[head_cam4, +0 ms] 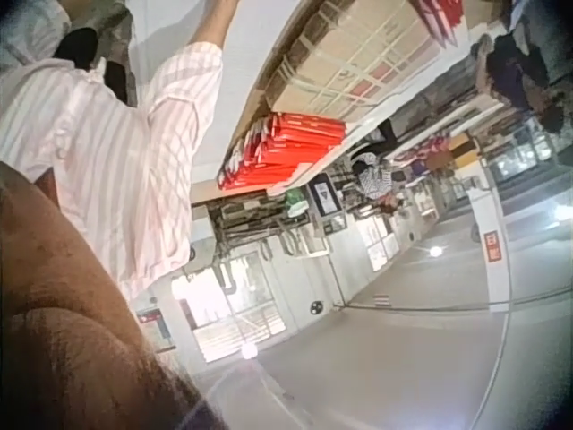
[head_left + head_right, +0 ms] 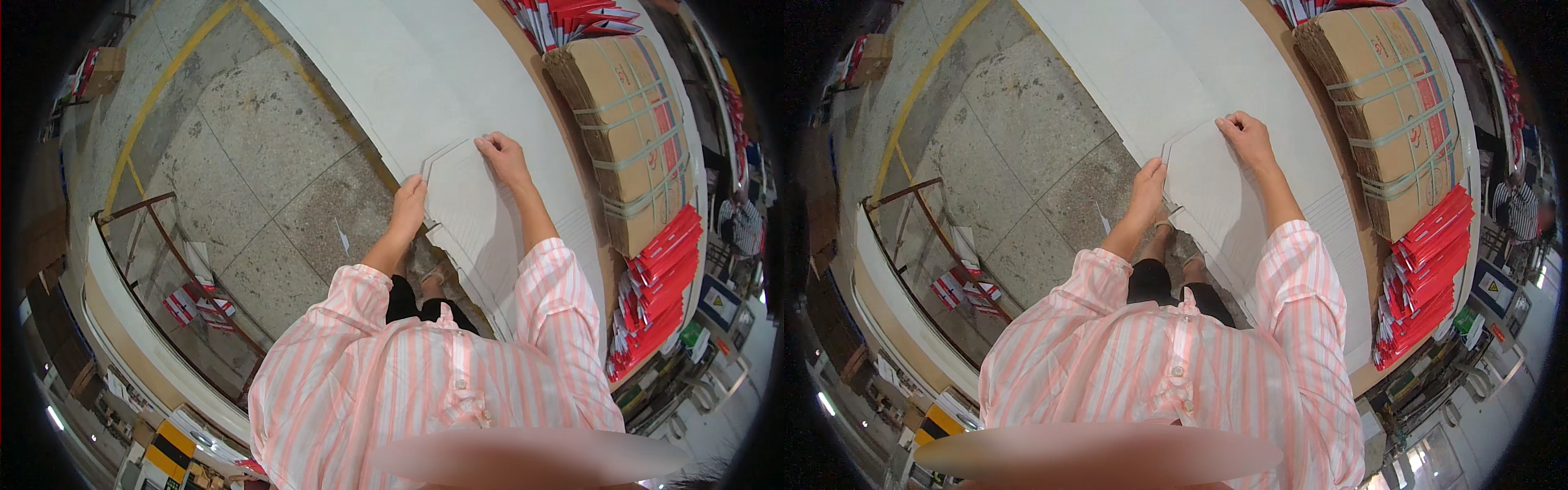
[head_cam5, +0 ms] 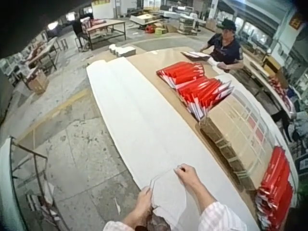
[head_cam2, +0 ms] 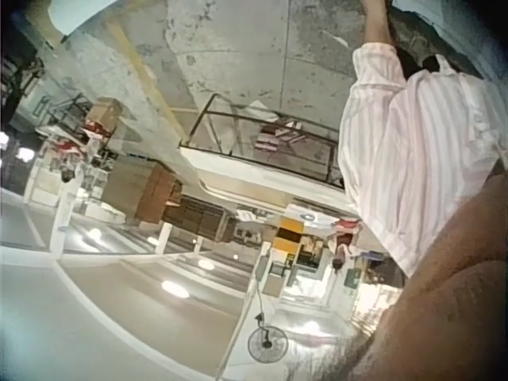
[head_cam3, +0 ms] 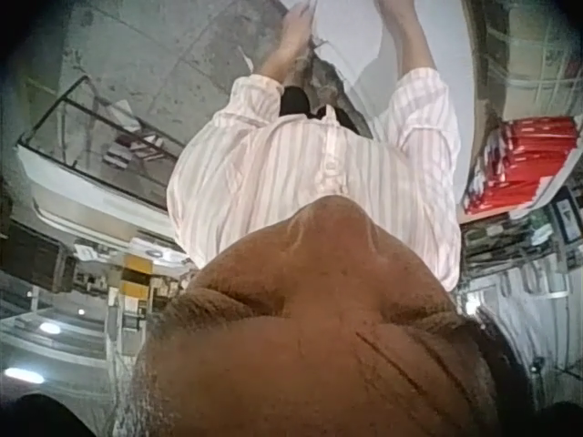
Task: Counting and sorting large stacks of white cardboard or paper sheets on a workbench.
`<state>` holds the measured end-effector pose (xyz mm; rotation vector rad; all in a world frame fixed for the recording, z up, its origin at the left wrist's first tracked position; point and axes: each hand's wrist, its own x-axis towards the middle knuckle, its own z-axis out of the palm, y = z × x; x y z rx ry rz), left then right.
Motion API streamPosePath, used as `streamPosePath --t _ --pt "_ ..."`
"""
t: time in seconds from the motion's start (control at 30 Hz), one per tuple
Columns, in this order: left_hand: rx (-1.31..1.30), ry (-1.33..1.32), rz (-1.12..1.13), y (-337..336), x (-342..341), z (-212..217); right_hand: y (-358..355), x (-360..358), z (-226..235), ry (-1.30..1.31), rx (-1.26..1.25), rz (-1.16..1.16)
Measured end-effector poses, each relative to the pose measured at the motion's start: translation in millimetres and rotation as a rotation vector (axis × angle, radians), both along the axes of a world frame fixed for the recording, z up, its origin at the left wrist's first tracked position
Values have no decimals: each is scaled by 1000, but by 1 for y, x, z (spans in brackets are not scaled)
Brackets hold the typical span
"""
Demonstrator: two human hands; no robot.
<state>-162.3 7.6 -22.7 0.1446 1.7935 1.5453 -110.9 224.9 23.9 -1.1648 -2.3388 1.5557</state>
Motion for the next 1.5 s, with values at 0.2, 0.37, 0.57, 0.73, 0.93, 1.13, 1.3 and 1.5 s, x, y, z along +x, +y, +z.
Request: streamPosePath --t 0.2,0.37,0.57,0.73,0.93,1.13,1.3,1.5 --pt "31 -25 15 1 0 3 -6 4 -15 42 19 3" --pt "-2 -10 -34 2 2 5 -5 13 -18 87 34 -18" --pt "103 -91 -35 -4 0 0 -21 12 13 36 143 -32" --pt "139 -164 2 5 0 10 -13 32 12 208 176 -127" --pt "169 -144 84 5 1 2 2 28 5 119 188 41" --pt "153 -163 57 5 3 8 -1 31 4 107 -49 -2" --pt "191 -180 61 6 2 11 2 29 -14 23 -7 -8" --pt "174 -140 45 5 2 11 -5 33 -17 15 41 1"
